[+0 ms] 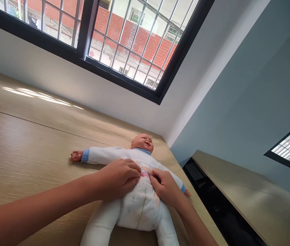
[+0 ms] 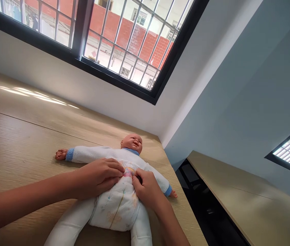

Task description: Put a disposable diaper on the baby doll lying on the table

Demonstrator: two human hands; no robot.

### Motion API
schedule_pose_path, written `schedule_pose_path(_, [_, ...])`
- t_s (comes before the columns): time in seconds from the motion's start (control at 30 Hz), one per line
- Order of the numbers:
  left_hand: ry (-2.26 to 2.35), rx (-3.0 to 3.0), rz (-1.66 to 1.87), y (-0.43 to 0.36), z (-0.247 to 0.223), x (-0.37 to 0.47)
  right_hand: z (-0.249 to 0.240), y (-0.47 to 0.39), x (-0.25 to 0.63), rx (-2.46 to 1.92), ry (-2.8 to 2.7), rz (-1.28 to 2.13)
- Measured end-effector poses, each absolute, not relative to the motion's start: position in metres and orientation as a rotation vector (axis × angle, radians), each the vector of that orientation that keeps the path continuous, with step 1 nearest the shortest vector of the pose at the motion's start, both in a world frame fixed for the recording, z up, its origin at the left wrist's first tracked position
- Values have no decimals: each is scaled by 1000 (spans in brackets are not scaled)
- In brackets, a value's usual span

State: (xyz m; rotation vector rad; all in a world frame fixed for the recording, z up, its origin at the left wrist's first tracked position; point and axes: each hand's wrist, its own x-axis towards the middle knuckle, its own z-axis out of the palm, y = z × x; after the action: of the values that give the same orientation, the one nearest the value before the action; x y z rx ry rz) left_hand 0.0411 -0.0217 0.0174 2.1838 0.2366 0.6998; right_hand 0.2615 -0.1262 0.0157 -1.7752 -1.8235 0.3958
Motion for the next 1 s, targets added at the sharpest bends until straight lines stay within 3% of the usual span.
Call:
schedule_pose_path(0.23, [156,2637,762,-19,7,39,2,-120,274,-1684,-1497,475])
schedule_pose_path(0.53, [154,2680,833,-15,-3,41,11,-125,296,-1656,-1493,977])
schedule_pose_path(1.0, [359,2753,899,-18,-4,43,3,-120,308,-1589,-1459,1083])
